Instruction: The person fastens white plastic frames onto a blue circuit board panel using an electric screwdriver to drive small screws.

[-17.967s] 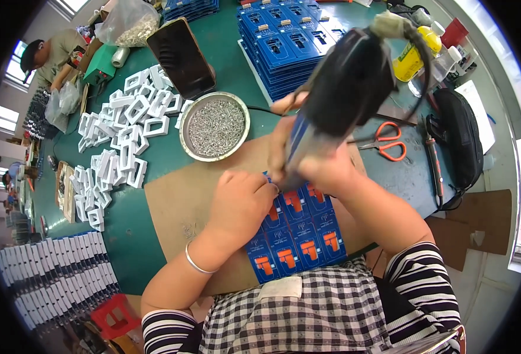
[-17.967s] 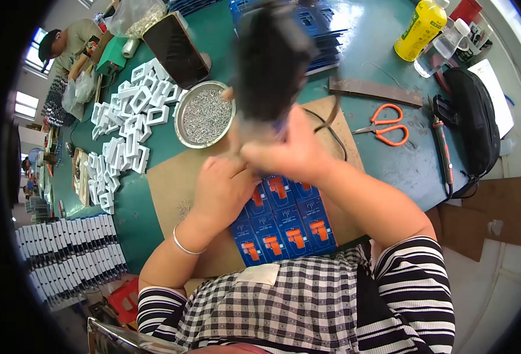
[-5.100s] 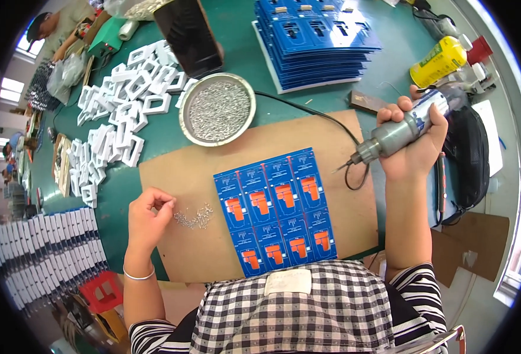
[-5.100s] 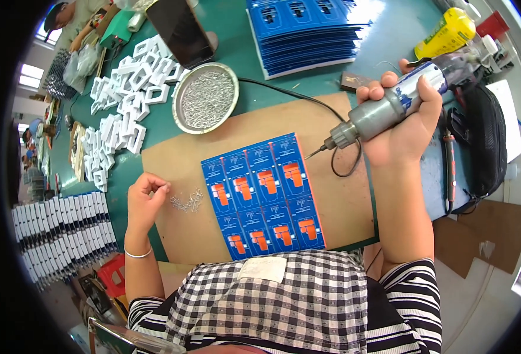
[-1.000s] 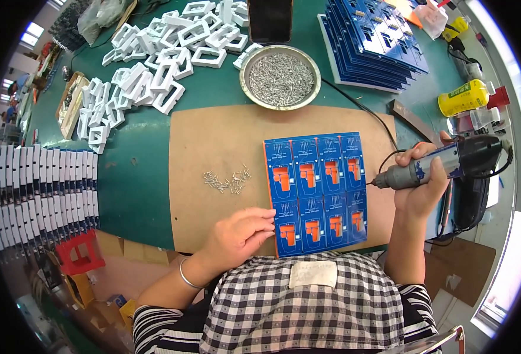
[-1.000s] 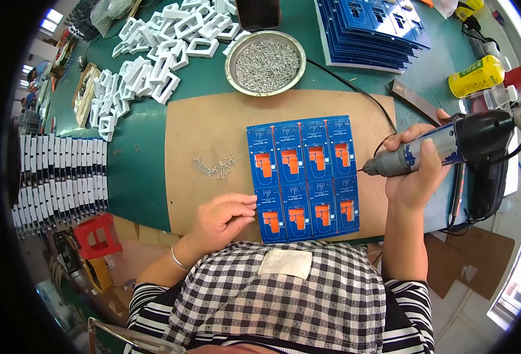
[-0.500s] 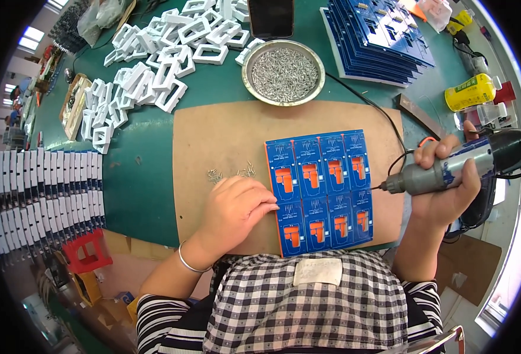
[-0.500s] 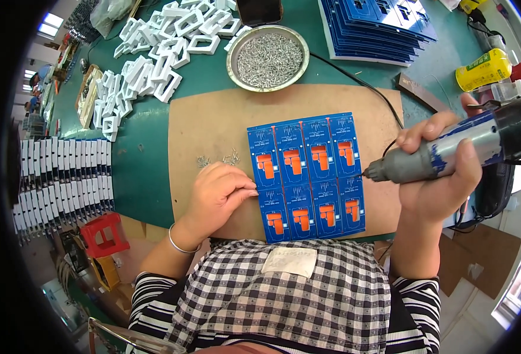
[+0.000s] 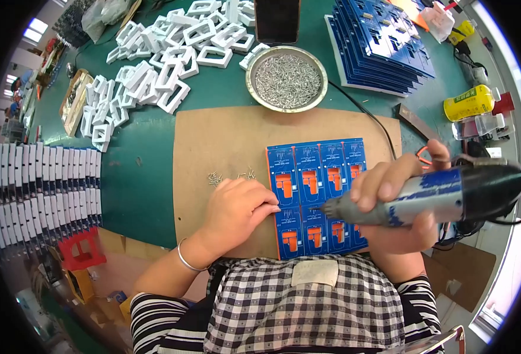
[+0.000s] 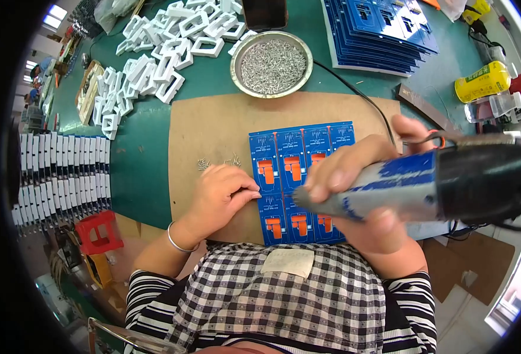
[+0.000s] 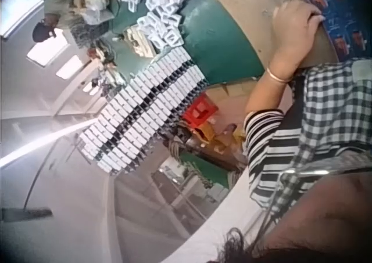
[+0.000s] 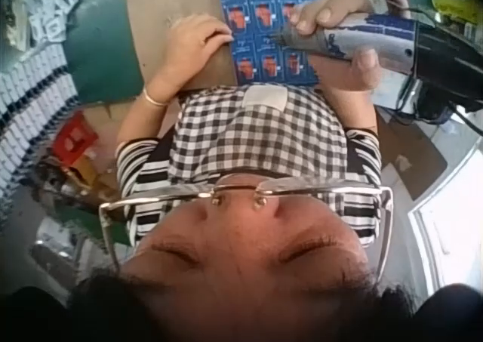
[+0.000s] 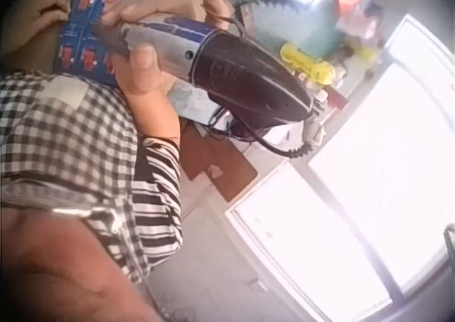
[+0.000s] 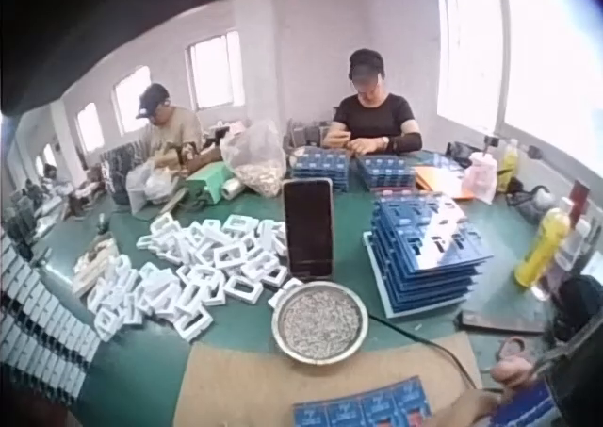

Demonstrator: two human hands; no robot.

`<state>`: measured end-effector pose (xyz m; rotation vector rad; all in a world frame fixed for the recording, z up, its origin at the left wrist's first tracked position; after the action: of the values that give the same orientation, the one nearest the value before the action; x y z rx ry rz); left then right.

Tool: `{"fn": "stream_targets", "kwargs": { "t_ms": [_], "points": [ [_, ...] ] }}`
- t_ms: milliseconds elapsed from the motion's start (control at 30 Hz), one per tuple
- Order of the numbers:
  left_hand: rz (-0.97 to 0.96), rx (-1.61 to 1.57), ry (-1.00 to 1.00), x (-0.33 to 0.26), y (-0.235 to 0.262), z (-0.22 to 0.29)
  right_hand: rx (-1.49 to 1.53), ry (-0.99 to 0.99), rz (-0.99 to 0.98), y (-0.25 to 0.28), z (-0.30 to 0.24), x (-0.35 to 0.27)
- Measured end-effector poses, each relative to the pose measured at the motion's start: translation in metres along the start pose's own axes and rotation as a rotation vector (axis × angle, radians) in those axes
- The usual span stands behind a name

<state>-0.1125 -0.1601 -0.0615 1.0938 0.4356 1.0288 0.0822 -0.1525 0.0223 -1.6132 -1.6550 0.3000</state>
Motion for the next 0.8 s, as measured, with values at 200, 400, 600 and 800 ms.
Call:
{"fn": "stream_targets", "kwargs": {
  "t_ms": [200,400,600,800],
  "points": [
    [0.116,-0.062,0.02,-0.005,0.0,-0.007,-0.084,-0.209,-0.12,-0.037,0.029,-0.006],
    [0.171,-0.05,-0.033,-0.006,0.002,-0.006,0.063,-0.35,-0.3,-0.043,0.052,-0.004],
    [0.195,-0.07,-0.039,-0.008,0.001,-0.007,-0.126,-0.349,-0.311,-0.043,0.062,-0.008],
    [0.195,-0.051,-0.051,-0.009,0.003,-0.007,-0.226,-0.351,-0.418,-0.052,0.065,-0.009]
  ]
}}
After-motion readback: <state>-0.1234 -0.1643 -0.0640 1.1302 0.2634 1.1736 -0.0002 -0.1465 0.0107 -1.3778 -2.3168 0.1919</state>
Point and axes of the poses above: each hand's wrist, its own x-axis towards the middle knuckle, its own y-axis out of the back of the hand, z = x × y, the point moved 8 cm from there along x, towards the middle knuckle, and after that the axes turned 14 degrees about x, right-handed, at the moved point
